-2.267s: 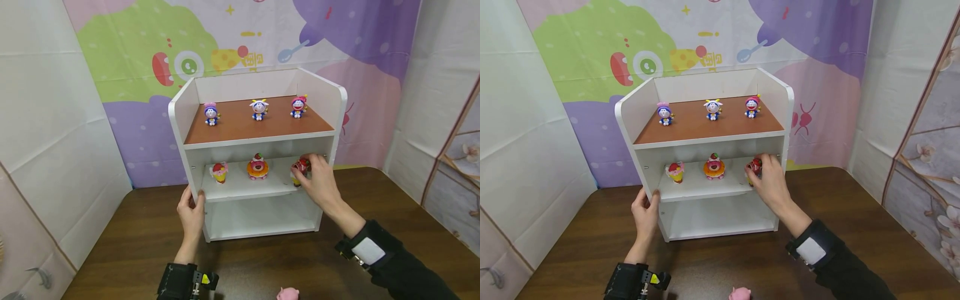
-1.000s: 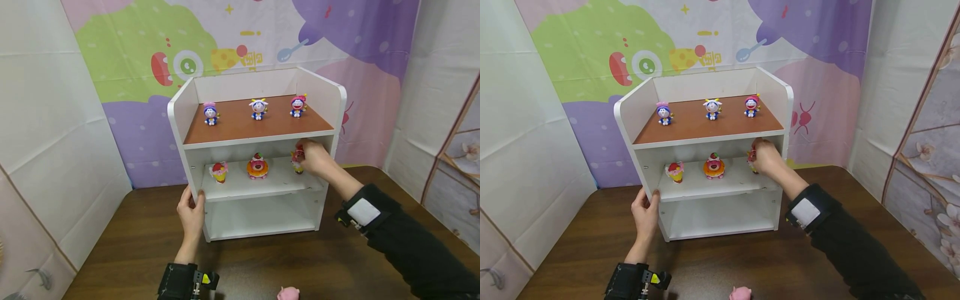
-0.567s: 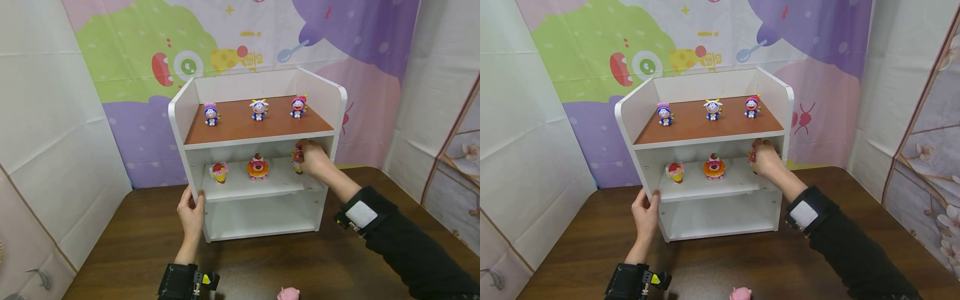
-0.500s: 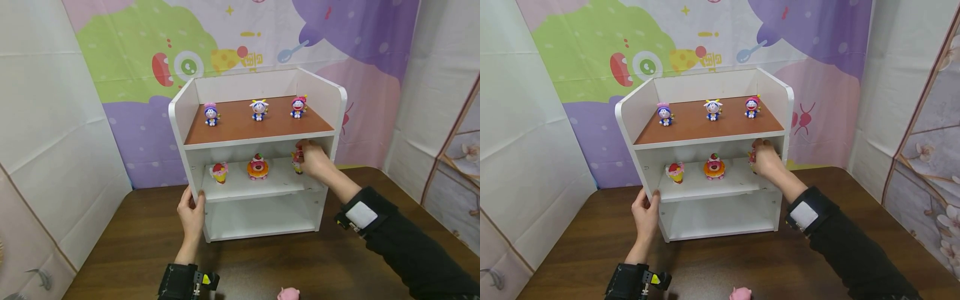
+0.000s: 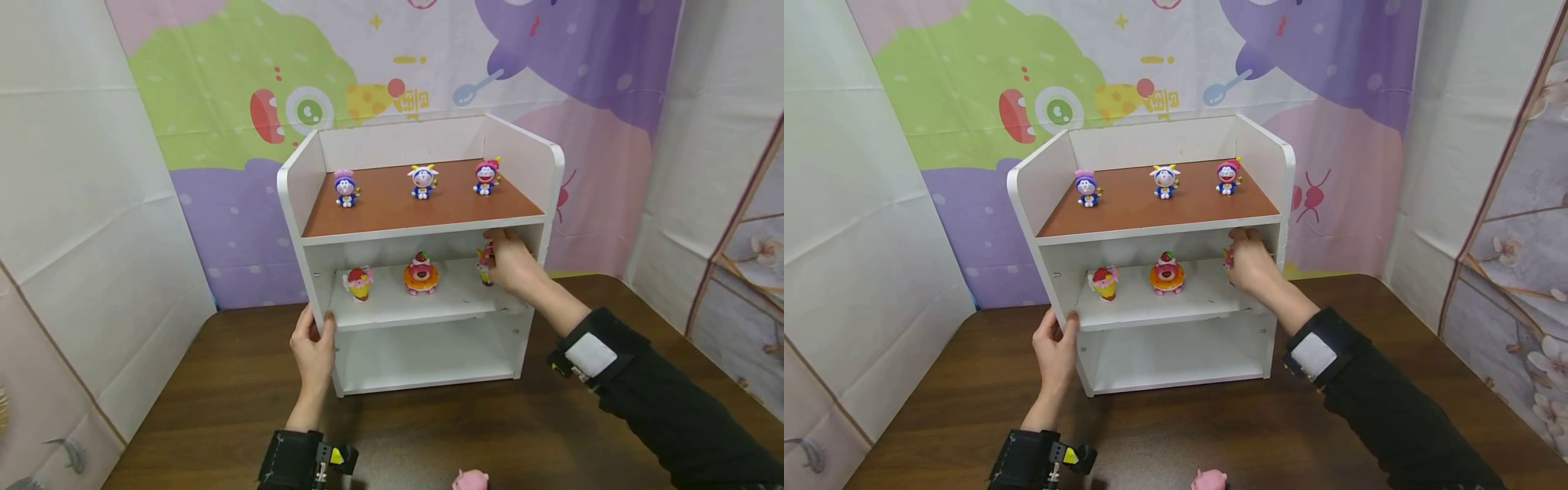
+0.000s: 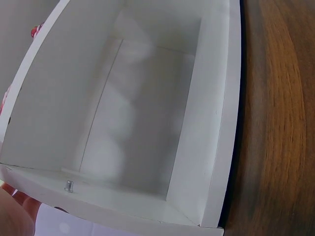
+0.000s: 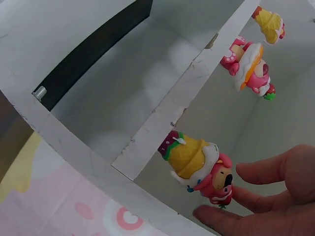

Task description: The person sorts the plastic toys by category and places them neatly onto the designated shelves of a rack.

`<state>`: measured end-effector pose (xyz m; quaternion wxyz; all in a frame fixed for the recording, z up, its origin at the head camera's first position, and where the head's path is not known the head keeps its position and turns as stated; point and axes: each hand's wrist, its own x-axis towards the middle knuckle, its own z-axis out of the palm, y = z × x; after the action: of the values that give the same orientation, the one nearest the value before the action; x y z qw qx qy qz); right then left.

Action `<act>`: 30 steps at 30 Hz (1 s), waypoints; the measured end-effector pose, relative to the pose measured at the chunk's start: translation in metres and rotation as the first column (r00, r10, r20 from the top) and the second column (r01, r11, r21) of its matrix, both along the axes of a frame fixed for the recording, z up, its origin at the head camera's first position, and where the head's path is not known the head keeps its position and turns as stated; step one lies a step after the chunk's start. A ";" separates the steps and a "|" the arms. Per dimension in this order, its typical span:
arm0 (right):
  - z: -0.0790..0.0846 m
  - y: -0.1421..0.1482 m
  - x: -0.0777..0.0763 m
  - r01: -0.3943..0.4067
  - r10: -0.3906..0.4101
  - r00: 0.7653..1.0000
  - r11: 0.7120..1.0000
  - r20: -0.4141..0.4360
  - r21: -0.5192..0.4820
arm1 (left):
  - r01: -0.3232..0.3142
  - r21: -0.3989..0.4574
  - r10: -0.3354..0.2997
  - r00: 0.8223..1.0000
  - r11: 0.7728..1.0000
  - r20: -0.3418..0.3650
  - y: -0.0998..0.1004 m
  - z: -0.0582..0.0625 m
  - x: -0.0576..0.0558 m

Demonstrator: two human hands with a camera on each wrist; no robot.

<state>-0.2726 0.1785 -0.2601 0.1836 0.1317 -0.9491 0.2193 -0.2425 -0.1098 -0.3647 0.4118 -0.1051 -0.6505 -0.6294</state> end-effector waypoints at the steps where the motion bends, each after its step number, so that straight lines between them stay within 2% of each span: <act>1: 0.000 0.000 0.000 -0.004 0.004 1.000 1.000 -0.015 0.001 | -0.001 -0.001 0.001 1.000 1.000 0.001 0.000 0.000 0.000; 8: -0.003 0.001 0.012 -0.070 0.068 0.987 0.997 -0.146 -0.011 | -0.003 -0.009 0.004 1.000 1.000 0.005 0.000 0.000 0.001; 15: -0.011 0.002 0.040 -0.066 0.074 0.966 0.997 -0.247 0.039 | 0.018 0.002 -0.018 1.000 1.000 0.008 0.000 0.001 0.002; 18: -0.017 0.000 0.056 -0.086 0.099 0.959 0.994 -0.265 0.061 | 0.003 -0.004 -0.003 1.000 1.000 0.015 0.000 0.001 0.001; 23: -0.035 -0.002 0.079 -0.157 0.188 0.944 0.979 -0.271 0.132 | -0.019 -0.006 0.019 1.000 1.000 0.019 -0.001 0.001 0.001; 30: -0.068 0.001 0.108 -0.245 0.290 0.932 0.946 -0.215 0.213 | -0.008 -0.003 0.008 1.000 1.000 0.016 0.000 0.000 0.001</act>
<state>-0.1646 0.1792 -0.3280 0.2542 0.3024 -0.9085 0.1364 -0.2417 -0.1096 -0.3647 0.4090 -0.0979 -0.6551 -0.6277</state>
